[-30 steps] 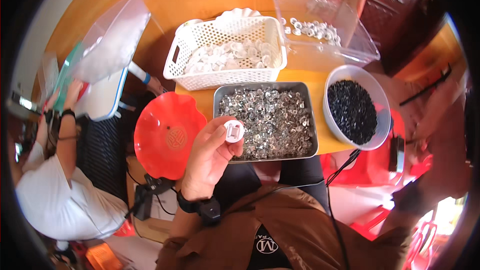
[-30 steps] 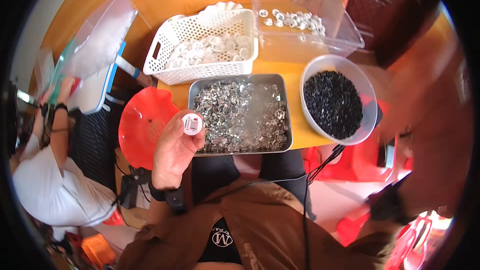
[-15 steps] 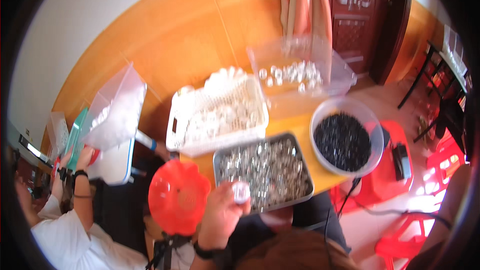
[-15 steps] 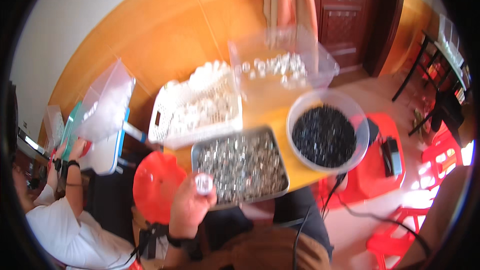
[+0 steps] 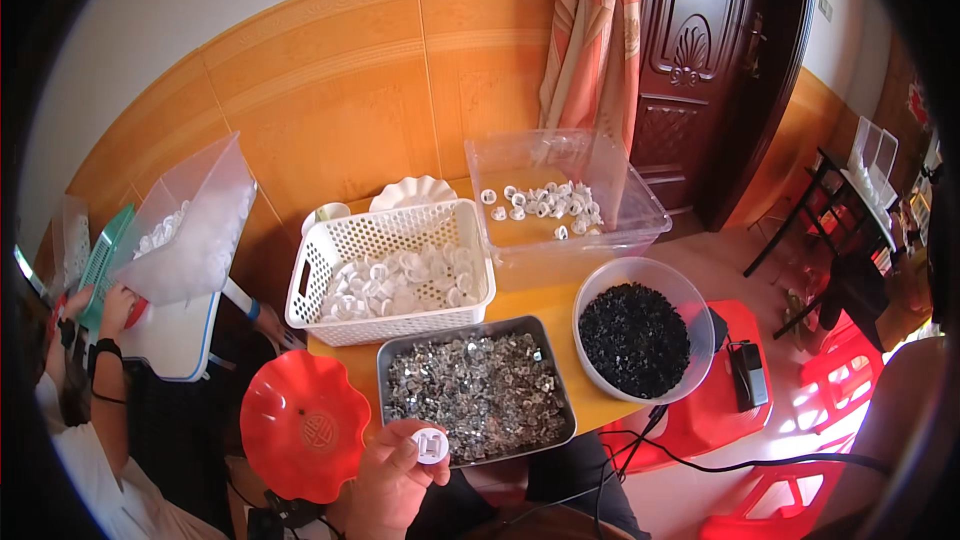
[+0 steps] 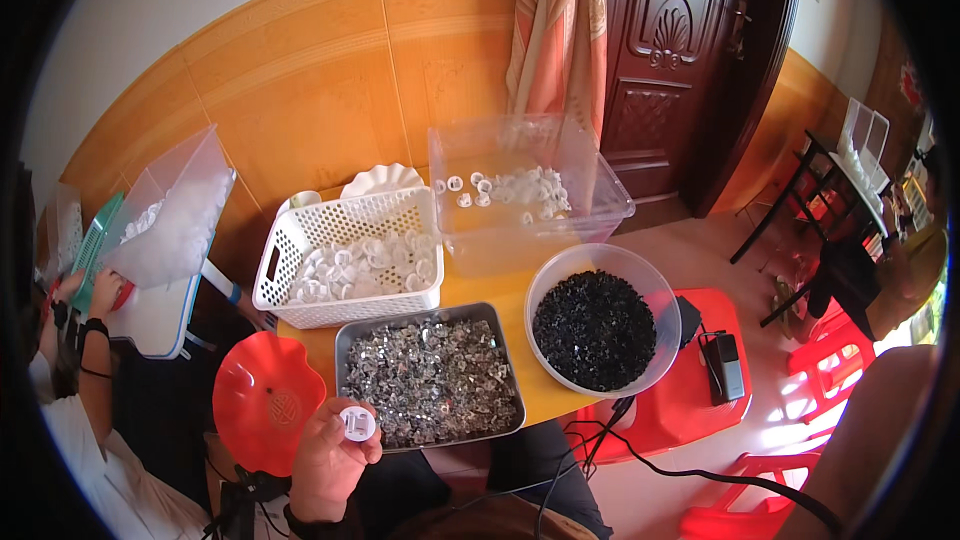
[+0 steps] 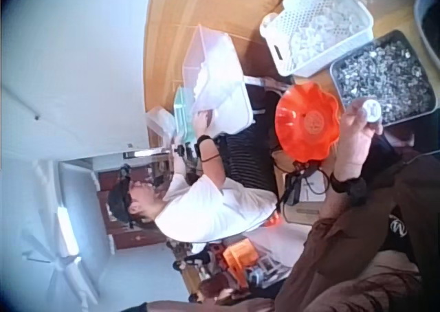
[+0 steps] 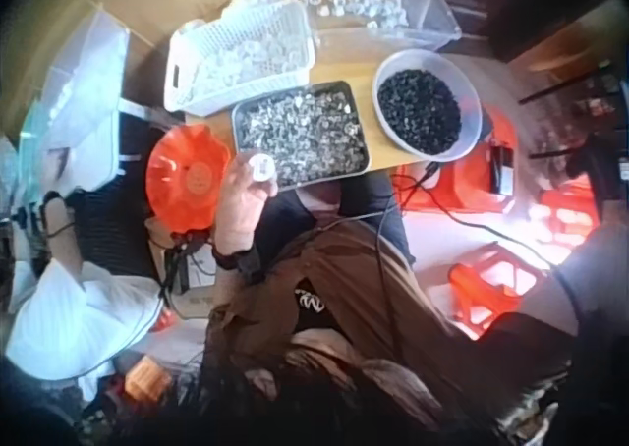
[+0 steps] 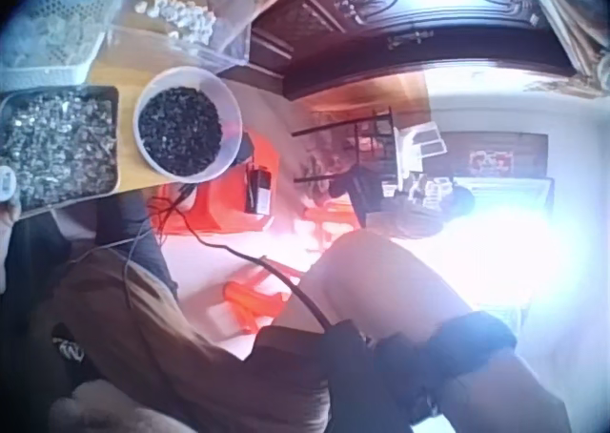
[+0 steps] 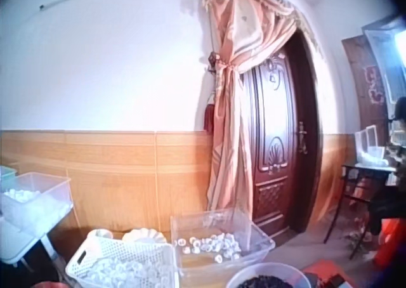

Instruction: Manual assembly of small plastic shoe components by inserting decorative beads and studs.

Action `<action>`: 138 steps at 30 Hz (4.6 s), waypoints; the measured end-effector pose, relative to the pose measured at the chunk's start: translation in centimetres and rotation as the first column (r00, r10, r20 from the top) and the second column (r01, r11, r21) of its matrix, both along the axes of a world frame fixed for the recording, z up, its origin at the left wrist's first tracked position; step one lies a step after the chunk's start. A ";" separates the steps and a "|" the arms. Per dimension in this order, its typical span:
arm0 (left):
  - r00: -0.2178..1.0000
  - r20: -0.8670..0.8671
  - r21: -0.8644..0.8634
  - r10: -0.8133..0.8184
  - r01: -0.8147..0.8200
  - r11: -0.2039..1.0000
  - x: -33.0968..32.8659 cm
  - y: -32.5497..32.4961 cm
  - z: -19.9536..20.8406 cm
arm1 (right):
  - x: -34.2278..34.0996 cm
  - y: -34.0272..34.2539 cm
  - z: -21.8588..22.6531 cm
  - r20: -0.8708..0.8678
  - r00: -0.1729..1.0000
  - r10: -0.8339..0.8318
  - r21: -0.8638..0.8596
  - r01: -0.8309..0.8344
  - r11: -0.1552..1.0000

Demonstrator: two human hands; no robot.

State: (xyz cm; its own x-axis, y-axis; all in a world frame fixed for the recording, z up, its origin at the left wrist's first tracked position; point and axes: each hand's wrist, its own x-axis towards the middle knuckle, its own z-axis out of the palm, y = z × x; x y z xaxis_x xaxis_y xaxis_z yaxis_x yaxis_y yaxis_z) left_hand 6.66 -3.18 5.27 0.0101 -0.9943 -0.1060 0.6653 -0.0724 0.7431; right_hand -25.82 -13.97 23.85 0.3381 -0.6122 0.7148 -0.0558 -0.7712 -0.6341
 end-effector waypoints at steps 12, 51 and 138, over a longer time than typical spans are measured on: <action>1.000 -0.024 0.059 0.018 -0.016 0.998 -0.1 0.7 -0.6 | 1.9 -1.5 -2.9 -0.083 0.996 0.023 0.080 -0.017 0.997; 0.972 -0.225 0.049 0.061 -0.052 0.997 3.0 -0.6 -4.0 | 15.1 1.1 -24.0 -0.793 0.592 -0.144 -0.129 0.069 0.989; 0.978 0.187 0.118 -0.091 0.069 0.991 -3.3 -4.0 -1.5 | 12.4 2.9 -19.4 -0.082 0.995 -0.057 0.368 0.083 0.926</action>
State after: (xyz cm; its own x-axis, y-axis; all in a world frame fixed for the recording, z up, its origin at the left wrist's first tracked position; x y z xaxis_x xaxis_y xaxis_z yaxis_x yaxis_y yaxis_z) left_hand 3.38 -7.13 3.82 -0.0384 -0.9749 -0.2191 0.5005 -0.2086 0.8403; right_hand -13.39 -11.09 4.49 0.3248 -0.8526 0.4095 -0.1547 -0.4750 -0.8663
